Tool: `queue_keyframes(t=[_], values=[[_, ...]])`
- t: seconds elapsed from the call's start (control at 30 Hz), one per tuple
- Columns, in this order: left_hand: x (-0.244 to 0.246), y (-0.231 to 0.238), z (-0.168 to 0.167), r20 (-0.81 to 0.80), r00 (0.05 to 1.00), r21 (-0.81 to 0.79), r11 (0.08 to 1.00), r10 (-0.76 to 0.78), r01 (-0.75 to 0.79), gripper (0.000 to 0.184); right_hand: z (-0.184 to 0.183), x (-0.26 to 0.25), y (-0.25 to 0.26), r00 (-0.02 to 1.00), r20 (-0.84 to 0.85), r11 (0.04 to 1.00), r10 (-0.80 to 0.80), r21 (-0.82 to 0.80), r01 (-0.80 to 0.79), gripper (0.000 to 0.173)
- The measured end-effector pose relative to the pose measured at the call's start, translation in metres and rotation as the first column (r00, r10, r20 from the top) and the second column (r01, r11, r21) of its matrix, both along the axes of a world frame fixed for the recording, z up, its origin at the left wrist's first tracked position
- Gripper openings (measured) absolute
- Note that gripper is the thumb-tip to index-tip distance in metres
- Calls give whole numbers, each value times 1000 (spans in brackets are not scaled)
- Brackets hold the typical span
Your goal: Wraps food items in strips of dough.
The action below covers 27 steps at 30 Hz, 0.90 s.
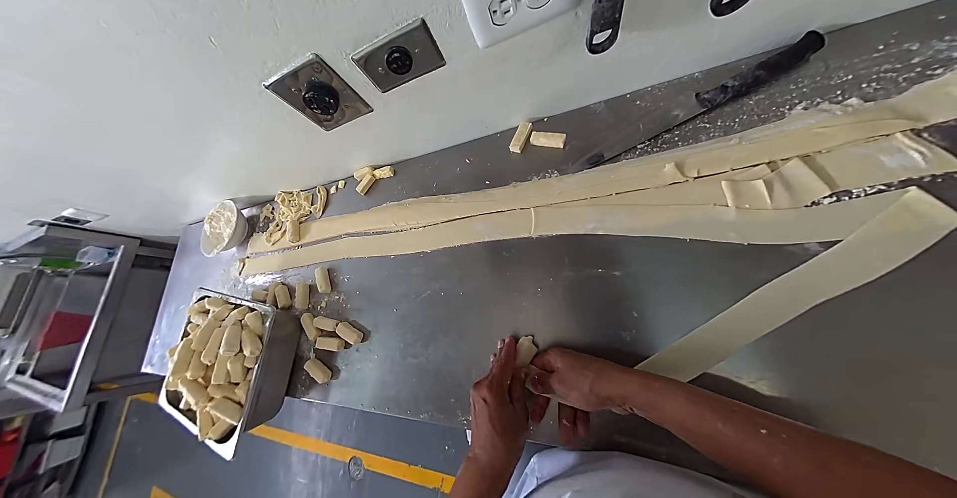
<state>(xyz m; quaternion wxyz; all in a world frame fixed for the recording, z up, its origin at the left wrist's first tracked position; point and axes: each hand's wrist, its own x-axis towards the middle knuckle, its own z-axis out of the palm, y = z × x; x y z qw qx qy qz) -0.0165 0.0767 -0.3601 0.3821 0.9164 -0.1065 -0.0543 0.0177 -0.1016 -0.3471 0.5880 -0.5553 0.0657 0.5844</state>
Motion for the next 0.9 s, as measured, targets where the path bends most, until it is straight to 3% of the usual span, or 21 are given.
queue_keyframes(t=[0.07,0.13,0.23,0.3,0.37,0.47,0.53,0.57,0.63,0.73,0.8,0.9], values=[[6,2,16,-201,976,-112,989,77,-101,33,0,2,0,999,46,1000,20,-16,-20,26],[18,7,31,-451,884,-308,908,124,-284,40,1,2,-2,982,179,998,63,-39,-57,35],[36,19,51,-675,738,-438,812,-14,-386,50,16,11,-3,844,495,975,207,-172,-139,45],[43,24,60,-715,690,-468,807,-107,-360,39,31,23,-1,717,611,940,334,-272,-206,45],[47,29,62,-709,693,-461,829,-130,-317,33,40,33,2,648,624,899,436,-334,-283,43],[49,46,59,-667,745,-403,853,-26,-331,31,38,48,0,739,576,936,349,-183,-299,39],[54,67,59,-649,755,-400,805,90,-439,33,37,63,0,810,533,969,246,-104,-225,37],[56,76,61,-664,740,-432,754,106,-495,35,35,72,4,795,552,967,252,-123,-222,37],[54,86,66,-699,715,-542,629,32,-557,39,28,90,15,682,622,923,385,-239,-303,37],[48,83,63,-696,711,-667,454,-97,-591,42,22,106,34,370,722,811,585,-504,-299,31],[45,78,59,-686,716,-700,384,-131,-601,42,27,106,40,301,784,839,544,-502,-210,56],[39,68,56,-677,724,-716,341,-132,-609,35,42,83,50,280,902,933,329,-265,-243,104]])
